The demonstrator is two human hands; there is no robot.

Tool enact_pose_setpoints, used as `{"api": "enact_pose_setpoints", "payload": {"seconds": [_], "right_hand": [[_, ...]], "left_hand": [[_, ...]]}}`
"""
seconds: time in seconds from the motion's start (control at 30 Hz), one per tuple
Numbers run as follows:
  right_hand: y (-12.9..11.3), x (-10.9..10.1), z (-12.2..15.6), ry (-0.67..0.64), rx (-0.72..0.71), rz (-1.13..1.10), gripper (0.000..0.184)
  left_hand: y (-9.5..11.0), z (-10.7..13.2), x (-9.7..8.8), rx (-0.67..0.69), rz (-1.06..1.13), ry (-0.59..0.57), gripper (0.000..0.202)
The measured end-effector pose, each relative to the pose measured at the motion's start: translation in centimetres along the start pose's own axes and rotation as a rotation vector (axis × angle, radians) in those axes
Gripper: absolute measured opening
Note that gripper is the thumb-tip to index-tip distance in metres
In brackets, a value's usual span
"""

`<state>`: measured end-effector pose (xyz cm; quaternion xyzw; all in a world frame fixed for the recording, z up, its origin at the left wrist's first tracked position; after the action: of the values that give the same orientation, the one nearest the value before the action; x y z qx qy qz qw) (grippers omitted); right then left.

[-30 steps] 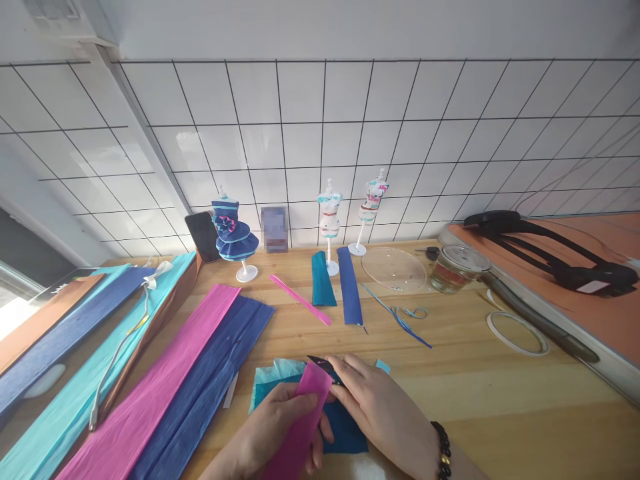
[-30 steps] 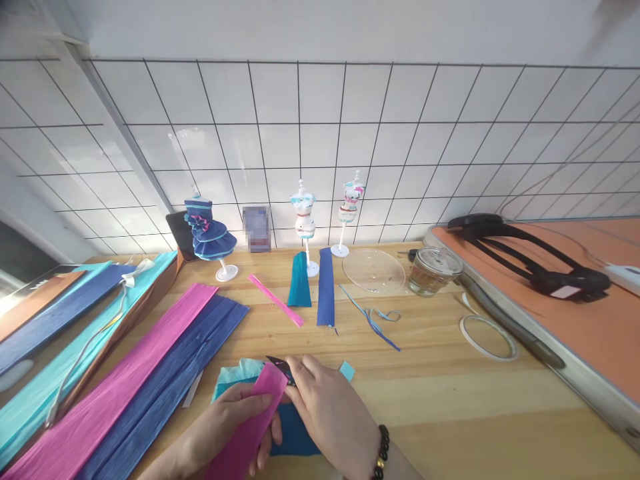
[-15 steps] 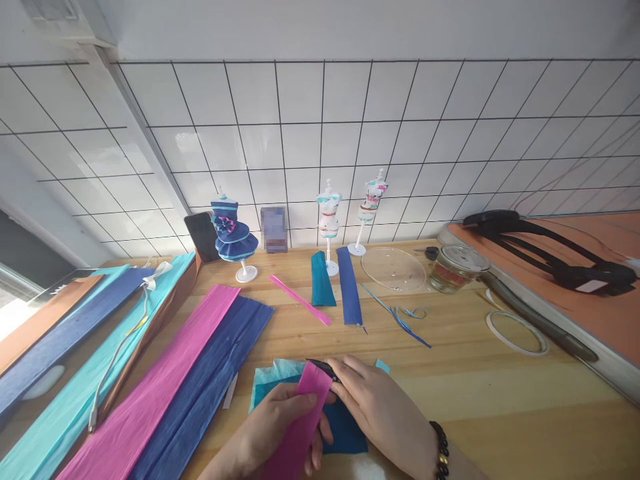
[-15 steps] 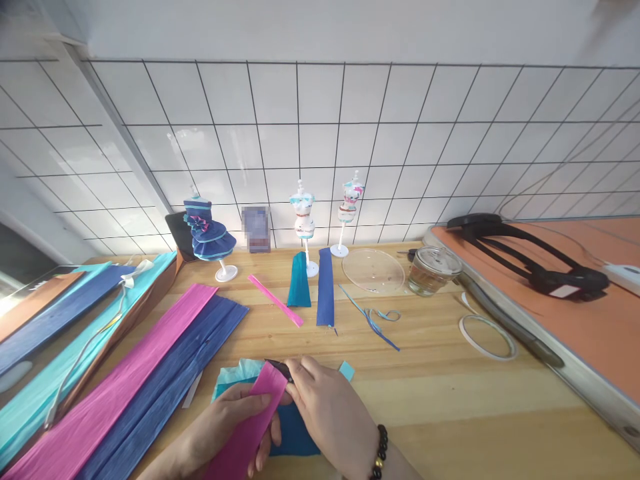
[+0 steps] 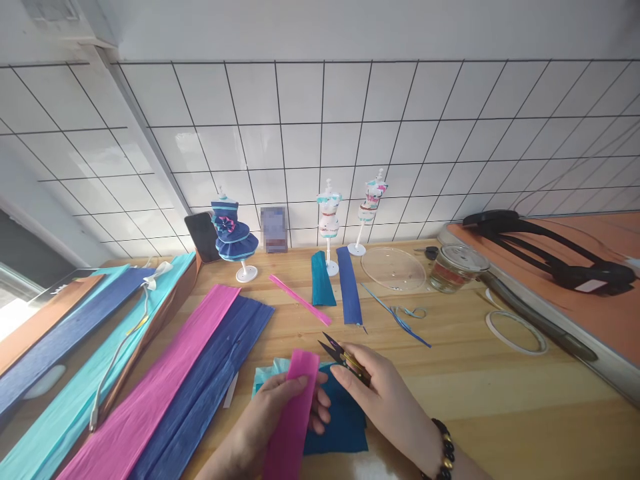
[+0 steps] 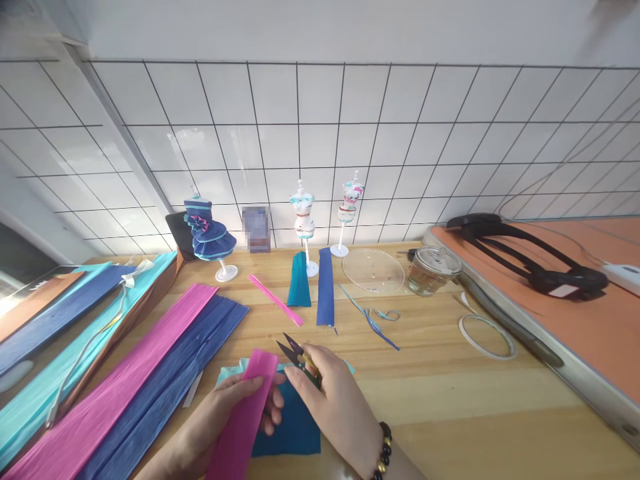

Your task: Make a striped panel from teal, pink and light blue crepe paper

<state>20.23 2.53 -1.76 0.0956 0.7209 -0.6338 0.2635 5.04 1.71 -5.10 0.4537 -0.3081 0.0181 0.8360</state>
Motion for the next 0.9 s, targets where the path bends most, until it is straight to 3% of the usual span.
{"api": "enact_pose_setpoints", "payload": {"seconds": [0.1, 0.23, 0.43, 0.6, 0.9], "right_hand": [[-0.2, 0.6, 0.1, -0.066, 0.06, -0.198, 0.027], [-0.3, 2.4, 0.5, -0.226, 0.184, -0.277, 0.025], [-1.0, 4.1, 0.7, -0.383, 0.145, -0.355, 0.023], [0.3, 3.6, 0.3, -0.298, 0.25, -0.318, 0.023], [1.2, 1.0, -0.3, -0.153, 0.245, -0.276, 0.013]], "left_hand": [[0.6, 0.0, -0.4, 0.104, 0.113, 0.073, 0.026], [0.8, -0.1, -0.9, 0.182, 0.285, 0.151, 0.03], [1.2, 0.1, -0.7, 0.252, 0.331, 0.102, 0.034], [1.3, 0.2, -1.1, 0.269, 0.396, 0.109, 0.035], [1.5, 0.0, -1.4, 0.25, 0.367, 0.077, 0.03]]}}
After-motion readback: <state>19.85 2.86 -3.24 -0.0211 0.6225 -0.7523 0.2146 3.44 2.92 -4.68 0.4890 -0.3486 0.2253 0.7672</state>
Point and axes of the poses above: each hand's wrist, its own z-axis away from the middle knuckle, its own x-axis out of the palm, y = z × x, the point moved 5 cm from there along -z, towards the middle knuckle, and after that the axes turned 5 degrees about -y, right-handed, at the moved point
